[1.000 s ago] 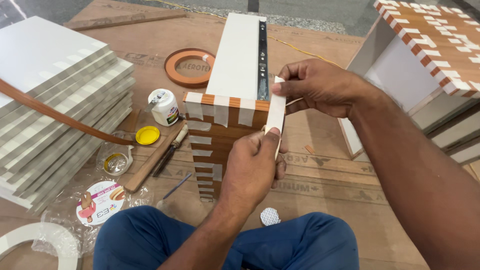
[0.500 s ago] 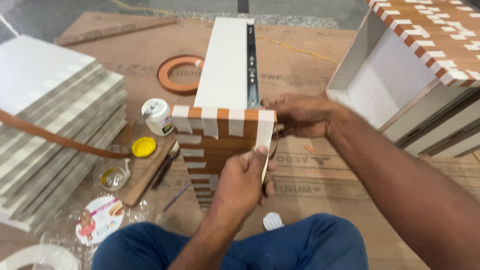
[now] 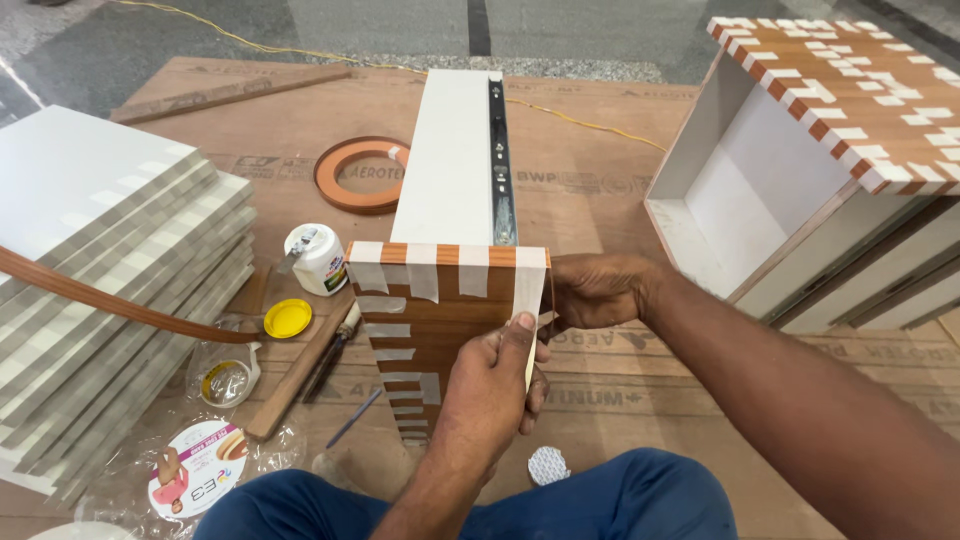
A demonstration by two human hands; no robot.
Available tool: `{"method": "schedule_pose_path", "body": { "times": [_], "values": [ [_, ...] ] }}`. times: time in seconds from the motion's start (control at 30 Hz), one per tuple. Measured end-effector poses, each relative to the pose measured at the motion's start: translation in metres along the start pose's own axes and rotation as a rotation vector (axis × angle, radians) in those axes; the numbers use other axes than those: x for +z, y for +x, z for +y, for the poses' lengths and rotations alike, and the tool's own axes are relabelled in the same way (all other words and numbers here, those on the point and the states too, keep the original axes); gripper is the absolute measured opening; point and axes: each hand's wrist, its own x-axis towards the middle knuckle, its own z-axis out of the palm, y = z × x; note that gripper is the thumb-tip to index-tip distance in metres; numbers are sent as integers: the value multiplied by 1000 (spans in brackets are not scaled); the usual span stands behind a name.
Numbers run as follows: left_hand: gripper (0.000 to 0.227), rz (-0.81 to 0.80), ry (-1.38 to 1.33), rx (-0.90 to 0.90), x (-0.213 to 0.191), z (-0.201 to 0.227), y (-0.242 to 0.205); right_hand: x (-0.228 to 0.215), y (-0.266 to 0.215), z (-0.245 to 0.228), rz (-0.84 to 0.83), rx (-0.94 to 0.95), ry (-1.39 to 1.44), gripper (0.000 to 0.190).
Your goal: The person applies a wooden edge banding strip to the edge of a white drawer box using glue and a small tool. They then use masking tape to secure the edge banding in place while it sets.
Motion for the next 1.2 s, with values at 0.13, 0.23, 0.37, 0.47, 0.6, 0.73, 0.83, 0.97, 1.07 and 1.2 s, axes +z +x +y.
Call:
{"method": "schedule_pose_path", "body": {
  "times": [0.13,0.23,0.37,0.47,0.6,0.73,0.83,0.97,1.07,1.2],
  "values": [
    [49,-3,-8,4,-2,-1,-1,10,8,-4,428,43,-819,53],
    [48,-11,-26,26,-2,-1,0,22,-19,-19,598,-637,-269,41],
    [51,-45,17,-28,-8,-1,5,70,-51,-14,703,-641,-798,32],
    [52,-64,-83,-34,-7,-3,8,99,-60,-24,864,-500,-1038,34],
    [52,-118,-105,-65,-13,-3,14,106,-62,-43,857,-384,-1298,42],
    [51,-182,-145,-88,-17,3,15,106,-59,-46,823,-217,-1505,50],
    [54,-194,-176,-129,-18,6,12,109,-60,-52,751,-171,-1478,51],
    [46,-202,-227,-173,-23,1,19,121,-58,-57,749,25,-1405,60],
    [52,-299,-247,-80,-26,-23,35,125,-56,-59,745,72,-1365,56],
    [46,-561,218,-330,-11,-79,18,125,-55,-62,723,67,-1329,55]
  ]
}}
